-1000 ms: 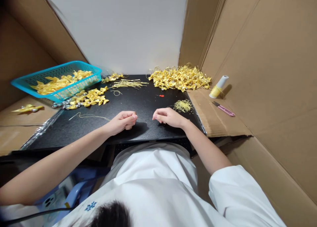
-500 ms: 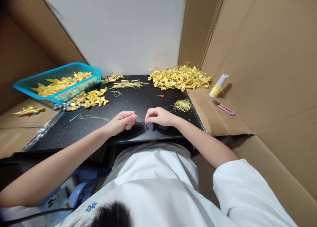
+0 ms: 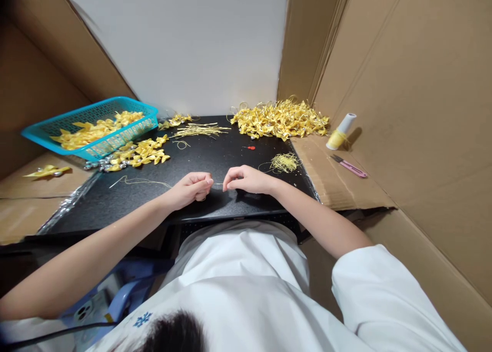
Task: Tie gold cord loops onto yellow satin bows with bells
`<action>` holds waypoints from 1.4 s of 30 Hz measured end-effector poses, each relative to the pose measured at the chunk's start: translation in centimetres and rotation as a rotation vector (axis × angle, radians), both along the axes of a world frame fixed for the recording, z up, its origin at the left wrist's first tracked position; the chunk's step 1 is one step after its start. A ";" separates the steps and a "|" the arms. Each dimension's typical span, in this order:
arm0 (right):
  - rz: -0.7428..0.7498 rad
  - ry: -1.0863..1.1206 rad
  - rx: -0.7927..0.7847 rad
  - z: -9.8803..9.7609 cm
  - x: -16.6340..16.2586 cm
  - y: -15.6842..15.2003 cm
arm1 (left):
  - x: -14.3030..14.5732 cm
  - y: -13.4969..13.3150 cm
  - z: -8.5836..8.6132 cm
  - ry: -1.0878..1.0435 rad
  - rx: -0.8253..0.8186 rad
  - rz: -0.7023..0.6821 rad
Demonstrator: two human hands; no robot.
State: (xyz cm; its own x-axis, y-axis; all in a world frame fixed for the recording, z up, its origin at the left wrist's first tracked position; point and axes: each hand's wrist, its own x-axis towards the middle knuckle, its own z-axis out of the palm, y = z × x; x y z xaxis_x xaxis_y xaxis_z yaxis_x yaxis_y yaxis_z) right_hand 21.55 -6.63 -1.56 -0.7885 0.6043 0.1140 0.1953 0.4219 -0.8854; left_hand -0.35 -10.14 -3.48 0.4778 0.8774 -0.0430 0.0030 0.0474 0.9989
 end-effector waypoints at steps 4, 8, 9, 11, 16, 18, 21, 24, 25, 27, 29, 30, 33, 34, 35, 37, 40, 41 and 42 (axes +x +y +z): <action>-0.023 -0.023 -0.006 0.1 1.9 0.2 | 0.0 0.1 -0.1 -0.004 0.000 -0.002; -0.089 -0.067 0.039 0.2 3.3 0.0 | 0.0 0.1 0.0 -0.011 -0.006 0.000; -0.100 -0.080 0.051 0.2 3.5 -0.1 | 0.0 0.1 0.0 -0.013 -0.008 0.002; -0.115 -0.106 0.073 0.2 4.0 -0.2 | 0.0 0.0 0.0 -0.021 -0.014 0.006; -0.118 -0.204 0.125 0.3 5.0 0.0 | 0.0 0.1 0.1 -0.040 -0.031 0.017; -0.155 -0.223 0.144 0.4 5.0 0.1 | 0.1 0.1 0.2 -0.041 -0.040 0.017; -0.197 -0.173 0.170 0.7 3.7 -0.1 | 0.1 0.0 0.3 -0.043 -0.050 0.019; -0.136 -0.085 0.183 0.7 1.0 -0.5 | 0.1 0.0 0.3 -0.046 -0.062 0.019; -0.113 -0.065 0.178 0.6 0.0 -0.7 | 0.1 0.0 0.3 -0.047 -0.067 0.019; -0.079 -0.045 0.155 0.3 -1.6 -0.8 | 0.0 0.1 0.2 -0.049 -0.077 0.020; -0.039 -0.026 0.109 0.0 -2.5 -0.7 | 0.0 0.2 0.2 -0.053 -0.090 0.023; -0.016 -0.009 0.080 0.0 -2.6 -0.6 | 0.0 0.2 0.2 -0.057 -0.098 0.023; 0.030 0.061 0.002 -0.1 -2.1 0.2 | 0.0 0.2 0.3 -0.080 -0.124 0.020; 0.029 0.078 -0.008 -0.1 -1.8 0.4 | 0.1 0.2 0.4 -0.092 -0.132 0.019; 0.022 0.089 -0.013 -0.1 -1.5 0.7 | 0.1 0.2 0.5 -0.108 -0.139 0.021; -0.007 0.094 -0.013 -0.4 -1.2 1.1 | 0.2 0.2 0.8 -0.141 -0.153 0.030; -0.057 0.062 0.037 -0.9 -1.1 1.2 | 0.3 0.4 1.0 -0.179 -0.172 0.051; -0.070 0.047 0.065 -1.0 -1.1 1.1 | 0.3 0.4 1.0 -0.186 -0.176 0.059; -0.081 0.034 0.097 -1.0 -1.1 1.0 | 0.2 0.5 1.0 -0.189 -0.179 0.067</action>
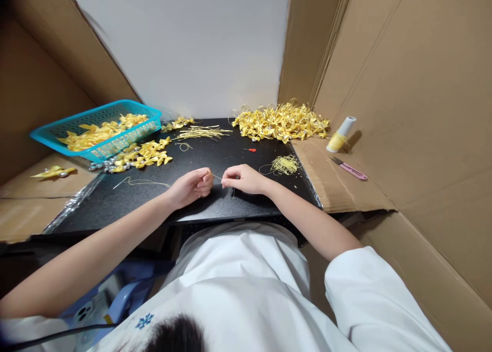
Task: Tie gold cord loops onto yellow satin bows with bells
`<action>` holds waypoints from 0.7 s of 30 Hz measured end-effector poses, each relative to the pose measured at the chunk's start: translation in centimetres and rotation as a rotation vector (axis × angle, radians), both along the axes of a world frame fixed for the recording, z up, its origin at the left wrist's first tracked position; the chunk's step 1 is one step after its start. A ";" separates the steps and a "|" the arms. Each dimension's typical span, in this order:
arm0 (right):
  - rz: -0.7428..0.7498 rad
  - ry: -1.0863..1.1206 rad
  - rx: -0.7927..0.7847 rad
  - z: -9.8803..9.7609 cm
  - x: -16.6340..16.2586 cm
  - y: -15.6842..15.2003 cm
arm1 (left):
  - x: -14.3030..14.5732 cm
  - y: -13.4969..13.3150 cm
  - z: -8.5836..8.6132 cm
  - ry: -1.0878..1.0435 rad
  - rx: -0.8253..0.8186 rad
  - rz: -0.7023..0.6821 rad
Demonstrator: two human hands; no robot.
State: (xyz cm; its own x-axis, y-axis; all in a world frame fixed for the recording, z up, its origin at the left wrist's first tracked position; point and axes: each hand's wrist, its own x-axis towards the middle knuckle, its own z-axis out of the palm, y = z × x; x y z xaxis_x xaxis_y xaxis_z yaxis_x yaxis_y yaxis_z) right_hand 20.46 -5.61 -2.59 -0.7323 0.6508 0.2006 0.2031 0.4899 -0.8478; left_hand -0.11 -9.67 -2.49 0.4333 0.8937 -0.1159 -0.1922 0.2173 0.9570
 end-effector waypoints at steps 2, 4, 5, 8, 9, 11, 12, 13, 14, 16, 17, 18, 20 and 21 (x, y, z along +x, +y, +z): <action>-0.027 -0.013 0.053 0.1 0.2 -0.2 | -0.1 0.1 -0.1 0.002 -0.006 0.015; -0.041 -0.015 0.070 0.5 0.7 -0.3 | -0.1 0.1 -0.2 0.010 -0.010 0.028; -0.045 -0.019 0.066 0.7 1.1 -0.3 | -0.1 0.1 -0.2 0.015 -0.012 0.034; -0.055 -0.096 0.062 1.4 2.6 -0.4 | -0.1 0.2 -0.3 0.037 -0.016 0.051; -0.063 -0.149 0.078 1.6 3.3 -0.5 | -0.1 0.2 -0.3 0.046 -0.017 0.054; -0.098 -0.265 0.122 2.0 5.4 -0.8 | -0.1 0.2 -0.3 0.070 -0.018 0.053; -0.136 -0.315 0.142 2.2 6.9 -1.0 | -0.1 0.2 -0.3 0.085 -0.019 0.049; -0.201 -0.351 0.161 2.5 8.5 -1.3 | -0.1 0.3 -0.2 0.102 -0.021 0.040; -0.295 -0.380 0.183 2.7 10.5 -1.5 | 0.0 0.3 -0.2 0.122 -0.024 0.029; -0.589 -0.425 0.266 3.0 14.8 -2.0 | 0.2 0.4 0.1 0.169 -0.027 -0.002; -0.733 -0.495 0.348 3.1 17.0 -2.2 | 0.4 0.5 0.4 0.194 -0.024 -0.019; -0.876 -0.599 0.426 3.0 19.1 -2.4 | 0.7 0.7 0.7 0.220 -0.018 -0.038; -1.075 -0.841 0.469 2.7 22.6 -2.8 | 1.4 1.2 1.7 0.267 0.004 -0.074; -1.116 -0.928 0.444 2.4 23.8 -2.9 | 1.8 1.6 2.3 0.286 0.021 -0.087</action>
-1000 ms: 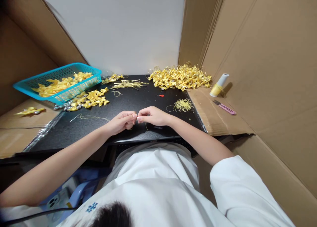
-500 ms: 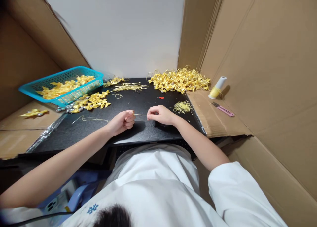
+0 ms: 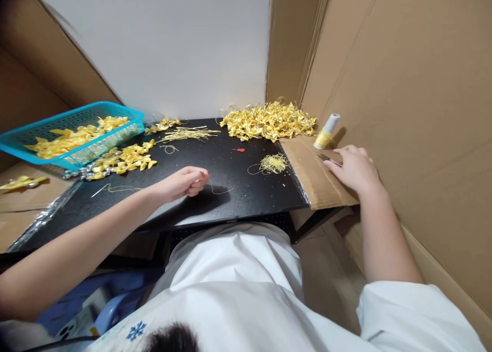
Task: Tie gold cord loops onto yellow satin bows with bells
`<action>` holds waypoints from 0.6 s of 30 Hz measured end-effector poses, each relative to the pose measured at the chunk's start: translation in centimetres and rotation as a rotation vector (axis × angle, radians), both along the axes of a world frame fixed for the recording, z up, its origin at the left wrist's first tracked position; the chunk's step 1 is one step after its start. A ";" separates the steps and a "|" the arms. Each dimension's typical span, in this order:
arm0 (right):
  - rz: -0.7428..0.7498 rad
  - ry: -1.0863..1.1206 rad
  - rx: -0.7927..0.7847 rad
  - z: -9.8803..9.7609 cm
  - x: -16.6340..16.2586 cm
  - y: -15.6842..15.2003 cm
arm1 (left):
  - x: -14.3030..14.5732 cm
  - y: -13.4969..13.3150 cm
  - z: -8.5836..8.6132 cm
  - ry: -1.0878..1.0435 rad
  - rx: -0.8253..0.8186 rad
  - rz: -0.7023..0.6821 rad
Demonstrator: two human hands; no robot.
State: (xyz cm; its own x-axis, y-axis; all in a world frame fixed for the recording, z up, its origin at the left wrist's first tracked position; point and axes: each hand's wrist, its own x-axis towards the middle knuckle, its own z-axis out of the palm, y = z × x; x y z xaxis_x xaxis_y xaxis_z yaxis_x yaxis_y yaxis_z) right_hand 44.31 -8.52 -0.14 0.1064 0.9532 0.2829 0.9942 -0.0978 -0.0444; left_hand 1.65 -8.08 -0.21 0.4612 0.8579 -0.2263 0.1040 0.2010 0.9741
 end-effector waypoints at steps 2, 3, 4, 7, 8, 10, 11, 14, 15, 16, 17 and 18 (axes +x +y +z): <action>-0.070 -0.056 -0.071 -0.6 1.5 -0.2 | 0.8 0.9 1.3 0.026 0.035 -0.023; -0.075 -0.066 -0.088 -0.9 1.8 -0.2 | 1.3 1.4 2.0 0.040 0.054 -0.033; -0.068 -0.071 -0.091 -1.3 2.0 -0.2 | 1.7 1.9 2.6 0.057 0.077 -0.047; -0.020 -0.056 -0.060 -2.1 2.1 0.3 | 2.9 3.2 4.3 0.122 0.157 -0.107; -0.005 -0.039 -0.046 -2.4 2.1 0.5 | 3.3 3.6 4.7 0.143 0.181 -0.129; 0.017 -0.001 -0.020 -3.0 2.3 1.2 | 4.1 4.1 5.3 0.172 0.210 -0.164; 0.023 0.013 -0.007 -3.2 2.4 1.5 | 4.5 4.3 5.5 0.184 0.219 -0.176; 0.023 0.031 0.003 -3.8 2.8 2.2 | 5.6 4.8 5.7 0.214 0.238 -0.196; 0.019 0.029 0.001 -3.9 2.9 2.3 | 5.9 4.9 5.7 0.223 0.237 -0.202; 0.014 0.027 0.000 -4.0 3.0 2.4 | 6.2 5.0 5.7 0.232 0.234 -0.211; 0.010 0.023 0.003 -4.1 3.1 2.4 | 6.5 5.0 5.7 0.242 0.229 -0.220; 0.011 0.017 0.011 -4.1 3.1 2.3 | 6.7 5.1 5.7 0.252 0.224 -0.227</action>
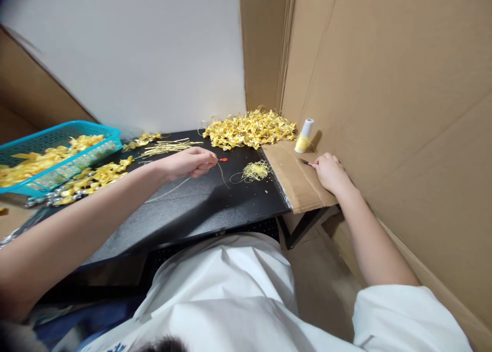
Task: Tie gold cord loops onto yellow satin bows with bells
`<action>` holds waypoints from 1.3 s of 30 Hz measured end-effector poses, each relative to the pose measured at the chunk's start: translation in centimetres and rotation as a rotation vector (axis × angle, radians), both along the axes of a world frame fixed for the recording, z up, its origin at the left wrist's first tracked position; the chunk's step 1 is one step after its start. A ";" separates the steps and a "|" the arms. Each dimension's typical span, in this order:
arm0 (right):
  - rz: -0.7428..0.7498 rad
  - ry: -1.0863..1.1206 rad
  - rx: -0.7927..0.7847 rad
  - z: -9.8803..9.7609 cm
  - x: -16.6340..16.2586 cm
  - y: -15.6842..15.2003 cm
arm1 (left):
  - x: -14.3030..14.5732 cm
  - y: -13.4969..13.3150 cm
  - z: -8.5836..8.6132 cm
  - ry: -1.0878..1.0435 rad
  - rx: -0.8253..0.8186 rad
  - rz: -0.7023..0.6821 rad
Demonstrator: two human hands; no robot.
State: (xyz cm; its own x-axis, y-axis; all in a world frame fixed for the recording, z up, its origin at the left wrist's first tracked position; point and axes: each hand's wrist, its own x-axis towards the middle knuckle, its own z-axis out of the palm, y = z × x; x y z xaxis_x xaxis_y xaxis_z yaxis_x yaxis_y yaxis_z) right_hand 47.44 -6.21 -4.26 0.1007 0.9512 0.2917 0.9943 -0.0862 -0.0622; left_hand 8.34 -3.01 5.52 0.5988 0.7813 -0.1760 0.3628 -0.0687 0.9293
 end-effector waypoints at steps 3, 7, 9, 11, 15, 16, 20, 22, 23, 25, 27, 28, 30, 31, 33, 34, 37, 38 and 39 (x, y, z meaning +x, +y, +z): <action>0.016 -0.009 0.036 -0.1 0.0 -0.2 | 0.6 0.0 0.0 0.030 -0.014 -0.009; 0.010 0.052 0.043 -0.1 0.0 -0.3 | 1.2 0.2 0.0 0.036 -0.036 -0.015; -0.005 0.121 0.037 0.3 -0.3 -0.4 | 1.5 0.4 0.0 0.043 -0.045 -0.024; 0.012 0.249 0.026 1.1 -1.1 -0.6 | 1.8 0.6 0.0 0.048 -0.056 -0.034; 0.217 0.473 0.028 3.4 -4.3 -1.4 | 2.6 1.5 -0.1 0.049 -0.058 -0.046; 0.284 0.485 0.027 4.0 -5.3 -1.6 | 2.8 1.7 -0.1 0.051 -0.058 -0.047; 0.451 0.347 -0.130 5.8 -9.4 -1.8 | 3.8 2.5 -0.1 0.046 -0.051 -0.046; 0.505 0.257 -0.186 6.3 -10.9 -1.4 | 4.3 2.8 0.1 0.038 -0.036 -0.043; 0.519 0.230 -0.196 6.5 -11.4 -1.1 | 4.5 2.9 0.2 0.035 -0.028 -0.042; 0.522 0.198 -0.193 6.7 -12.3 -0.6 | 4.9 3.1 0.4 0.035 -0.012 -0.046; 0.492 0.155 -0.189 7.0 -12.8 -0.3 | 5.3 3.3 0.6 0.038 0.005 -0.051; 0.475 0.126 -0.189 7.1 -13.0 -0.2 | 5.5 3.4 0.6 0.041 0.014 -0.054; 0.459 0.069 -0.199 7.3 -13.2 0.0 | 5.7 3.6 0.6 0.052 0.027 -0.057; 0.461 0.048 -0.208 7.4 -13.2 0.0 | 5.8 3.7 0.6 0.060 0.029 -0.058; 0.475 0.023 -0.221 7.6 -13.1 0.0 | 6.0 3.9 0.6 0.077 0.032 -0.062; 0.478 0.018 -0.223 7.7 -13.1 0.0 | 6.1 3.9 0.6 0.082 0.032 -0.066; 0.474 0.005 -0.221 7.7 -13.2 0.1 | 6.4 3.9 0.7 0.080 0.035 -0.077; 0.469 -0.002 -0.219 7.7 -13.3 0.1 | 6.5 3.8 0.8 0.080 0.038 -0.078; 0.459 -0.010 -0.214 7.7 -13.4 0.1 | 6.6 3.7 0.8 0.083 0.042 -0.079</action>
